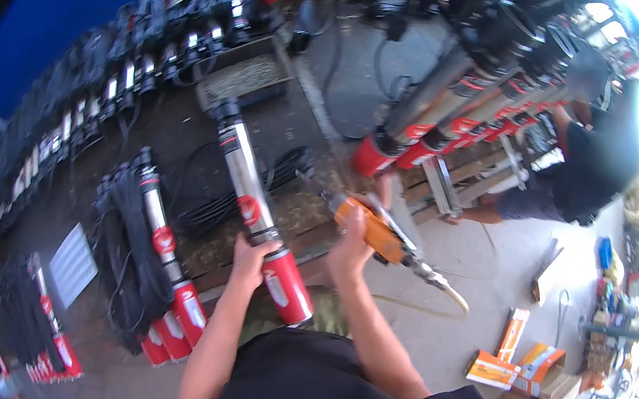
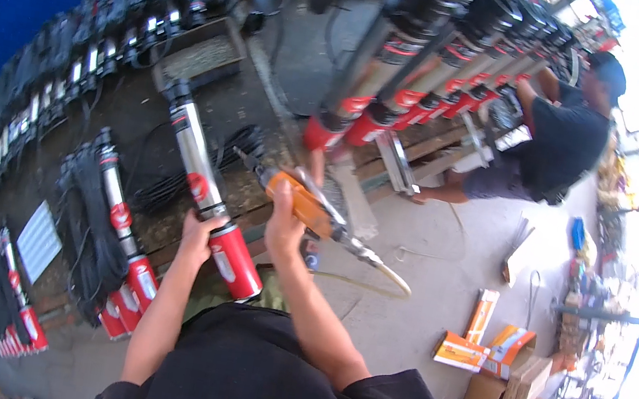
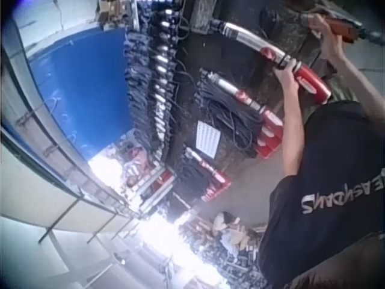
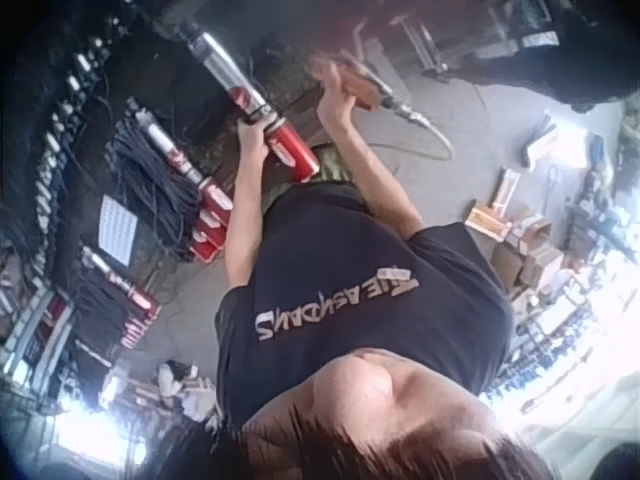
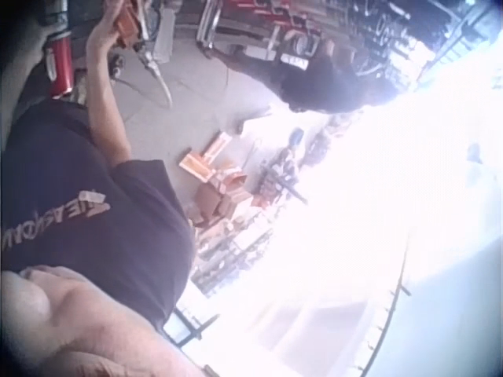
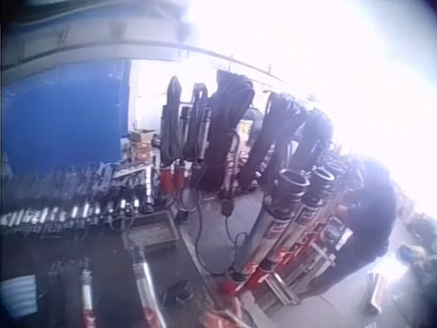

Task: The person assembles water pumps by connecting wires, using a pneumatic tool to tighten screws, and attaching labels and covers.

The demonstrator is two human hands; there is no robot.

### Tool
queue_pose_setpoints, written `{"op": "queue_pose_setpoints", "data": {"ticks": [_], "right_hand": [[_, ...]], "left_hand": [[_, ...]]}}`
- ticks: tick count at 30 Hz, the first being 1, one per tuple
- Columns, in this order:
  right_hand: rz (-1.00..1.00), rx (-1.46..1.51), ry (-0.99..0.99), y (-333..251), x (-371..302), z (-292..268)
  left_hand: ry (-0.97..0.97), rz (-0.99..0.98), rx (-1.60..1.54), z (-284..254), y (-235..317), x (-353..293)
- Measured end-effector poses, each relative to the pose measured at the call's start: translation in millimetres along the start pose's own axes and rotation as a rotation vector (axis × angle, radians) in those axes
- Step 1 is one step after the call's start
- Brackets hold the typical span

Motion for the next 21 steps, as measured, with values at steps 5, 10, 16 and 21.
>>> {"op": "queue_pose_setpoints", "data": {"ticks": [5, 10, 16, 21], "right_hand": [[-0.055, 0.359, -0.071, -15, -3, 30], [0.226, 0.227, -0.195, 28, -15, 42], [0.279, 0.276, -0.217, 66, -18, 45], [0.272, 0.289, -0.232, 72, -19, 48]], "left_hand": [[-0.039, 0.026, -0.026, 10, 13, -8], [-0.007, 0.021, -0.023, 1, 8, -7], [-0.01, 0.01, -0.028, 5, 7, -6], [-0.007, -0.006, -0.029, 6, 9, -7]]}}
Point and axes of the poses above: each hand's wrist, its own x-axis towards the middle knuckle, its own z-axis out of the palm, y = z × x, the point moved 8 cm from there along x, towards the middle knuckle, and after that the axes turned 3 degrees about x, right-handed, at the moved point
